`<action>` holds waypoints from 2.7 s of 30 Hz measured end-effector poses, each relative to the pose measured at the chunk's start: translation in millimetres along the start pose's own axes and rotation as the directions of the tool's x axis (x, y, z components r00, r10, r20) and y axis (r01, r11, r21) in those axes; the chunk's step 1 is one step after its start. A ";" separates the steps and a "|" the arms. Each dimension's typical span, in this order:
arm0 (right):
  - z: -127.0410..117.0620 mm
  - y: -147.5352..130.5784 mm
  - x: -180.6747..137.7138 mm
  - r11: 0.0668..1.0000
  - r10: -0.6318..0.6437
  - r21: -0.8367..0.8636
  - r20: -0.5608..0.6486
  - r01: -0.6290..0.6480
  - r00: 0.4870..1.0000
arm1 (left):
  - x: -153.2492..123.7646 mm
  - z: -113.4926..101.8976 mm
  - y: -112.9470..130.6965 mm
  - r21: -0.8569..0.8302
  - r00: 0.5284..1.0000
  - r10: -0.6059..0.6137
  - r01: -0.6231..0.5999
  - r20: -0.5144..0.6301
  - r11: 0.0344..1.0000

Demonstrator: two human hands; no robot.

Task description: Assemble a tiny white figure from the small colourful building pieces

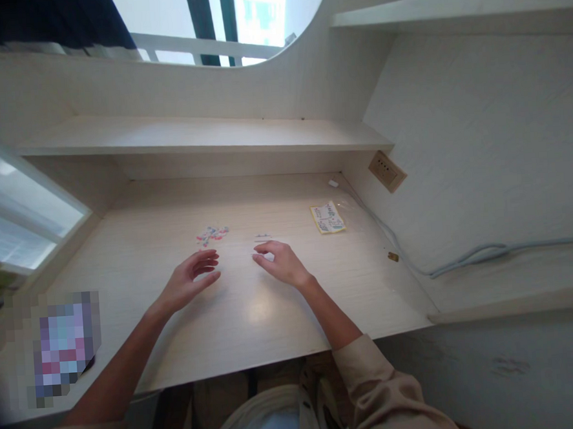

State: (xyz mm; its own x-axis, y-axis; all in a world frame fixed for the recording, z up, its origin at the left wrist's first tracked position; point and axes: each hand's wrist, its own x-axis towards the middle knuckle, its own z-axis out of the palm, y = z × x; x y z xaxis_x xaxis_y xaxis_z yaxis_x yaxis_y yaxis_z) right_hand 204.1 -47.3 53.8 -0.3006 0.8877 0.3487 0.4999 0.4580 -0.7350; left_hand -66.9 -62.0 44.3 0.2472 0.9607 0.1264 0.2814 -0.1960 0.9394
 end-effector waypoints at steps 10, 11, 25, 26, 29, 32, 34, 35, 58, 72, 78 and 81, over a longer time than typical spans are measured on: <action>-24.2 9.9 -16.9 0.996 0.068 -0.047 -0.041 -0.070 0.997 | 19.2 25.8 -0.7 -0.006 0.996 0.018 -0.017 0.082 1.000; -26.8 11.2 -18.4 0.995 0.078 -0.052 -0.046 -0.080 0.996 | 21.8 28.7 -0.2 -0.003 0.996 0.020 -0.020 0.091 1.000; -32.5 22.7 -23.3 0.992 0.112 -0.044 -0.076 -0.116 0.991 | 36.2 39.3 -3.8 -0.007 0.990 0.026 -0.025 0.138 1.000; -32.3 22.9 -23.3 0.992 0.114 -0.043 -0.074 -0.117 0.991 | 36.2 39.4 -3.7 -0.008 0.990 0.025 -0.024 0.138 1.000; -31.4 23.8 -23.4 0.992 0.120 -0.042 -0.065 -0.123 0.991 | 36.3 39.3 -3.5 -0.008 0.990 0.018 -0.017 0.137 1.000; -30.2 25.8 -23.9 0.991 0.125 -0.040 -0.058 -0.127 0.990 | 36.8 39.5 -5.0 -0.010 0.991 0.013 -0.011 0.137 1.000; -29.6 27.7 -24.3 0.991 0.128 -0.039 -0.053 -0.131 0.990 | 37.6 40.2 -7.0 -0.007 0.991 0.012 -0.011 0.136 1.000; -29.5 28.7 -24.5 0.990 0.130 -0.039 -0.052 -0.132 0.990 | 38.1 40.7 -8.2 -0.005 0.991 0.011 -0.011 0.135 1.000; -23.6 46.0 -20.5 0.986 0.167 -0.004 -0.019 -0.167 0.986 | 50.9 44.4 -20.9 -0.017 0.989 -0.030 0.033 0.148 0.999; -14.6 62.7 -16.3 0.980 0.201 -0.003 0.006 -0.201 0.980 | 58.1 43.4 -26.7 -0.071 0.985 -0.100 0.110 0.139 0.991; -14.9 62.8 -16.5 0.979 0.201 0.009 0.002 -0.201 0.980 | 58.4 43.9 -25.5 -0.078 0.986 -0.112 0.122 0.124 0.989; -14.1 63.2 -17.4 0.980 0.197 0.011 0.000 -0.197 0.980 | 57.3 44.0 -26.3 -0.073 0.986 -0.107 0.117 0.126 0.990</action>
State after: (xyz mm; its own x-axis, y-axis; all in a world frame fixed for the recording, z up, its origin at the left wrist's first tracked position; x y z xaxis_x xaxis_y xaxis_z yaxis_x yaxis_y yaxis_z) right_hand 252.4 -33.1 9.5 -0.1967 0.9605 0.1969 0.5401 0.2738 -0.7958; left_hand -19.4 -10.5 12.9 0.3303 0.9438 -0.0157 0.2397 -0.0678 0.9685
